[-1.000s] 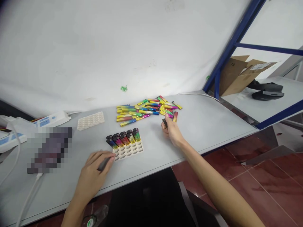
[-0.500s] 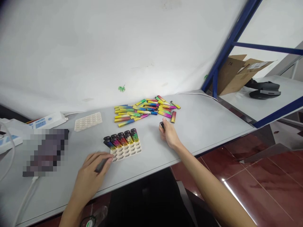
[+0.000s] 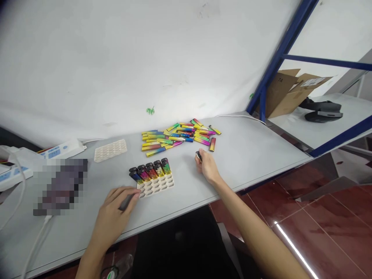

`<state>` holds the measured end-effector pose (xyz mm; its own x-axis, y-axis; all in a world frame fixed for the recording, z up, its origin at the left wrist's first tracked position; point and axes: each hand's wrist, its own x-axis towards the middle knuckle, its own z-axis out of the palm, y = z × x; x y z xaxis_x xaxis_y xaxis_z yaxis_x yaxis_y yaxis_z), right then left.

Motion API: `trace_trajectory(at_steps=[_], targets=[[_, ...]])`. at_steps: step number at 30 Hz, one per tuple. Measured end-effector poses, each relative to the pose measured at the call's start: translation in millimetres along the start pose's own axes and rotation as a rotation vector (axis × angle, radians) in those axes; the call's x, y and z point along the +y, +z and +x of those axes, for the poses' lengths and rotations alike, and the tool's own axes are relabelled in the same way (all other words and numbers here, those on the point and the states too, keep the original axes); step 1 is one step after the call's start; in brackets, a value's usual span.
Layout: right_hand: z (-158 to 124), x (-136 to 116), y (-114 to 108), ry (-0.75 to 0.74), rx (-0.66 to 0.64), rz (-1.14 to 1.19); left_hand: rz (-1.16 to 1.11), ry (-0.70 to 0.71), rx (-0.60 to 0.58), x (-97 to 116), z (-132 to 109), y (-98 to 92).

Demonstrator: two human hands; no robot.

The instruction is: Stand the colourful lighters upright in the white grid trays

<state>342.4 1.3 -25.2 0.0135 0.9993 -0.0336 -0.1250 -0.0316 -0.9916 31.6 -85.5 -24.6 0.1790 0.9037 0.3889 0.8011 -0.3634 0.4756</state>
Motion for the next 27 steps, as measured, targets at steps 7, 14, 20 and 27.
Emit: trace_trajectory(at_steps=[7,14,20,27], targets=[[-21.1,-5.9,9.0,-0.269,0.063,-0.427,-0.004,0.004,0.009,-1.3,0.0,1.5],[-58.7,-20.7,38.3,-0.594,-0.078,-0.696,-0.023,0.008,-0.005,0.0,-1.2,-0.4],[-63.8,-36.4,91.5,-0.699,-0.250,-0.732,-0.045,0.026,-0.005,2.1,-0.8,-1.2],[-53.6,-24.4,132.9,-0.708,-0.299,-1.002,-0.059,0.015,-0.004,3.1,-3.7,-3.2]])
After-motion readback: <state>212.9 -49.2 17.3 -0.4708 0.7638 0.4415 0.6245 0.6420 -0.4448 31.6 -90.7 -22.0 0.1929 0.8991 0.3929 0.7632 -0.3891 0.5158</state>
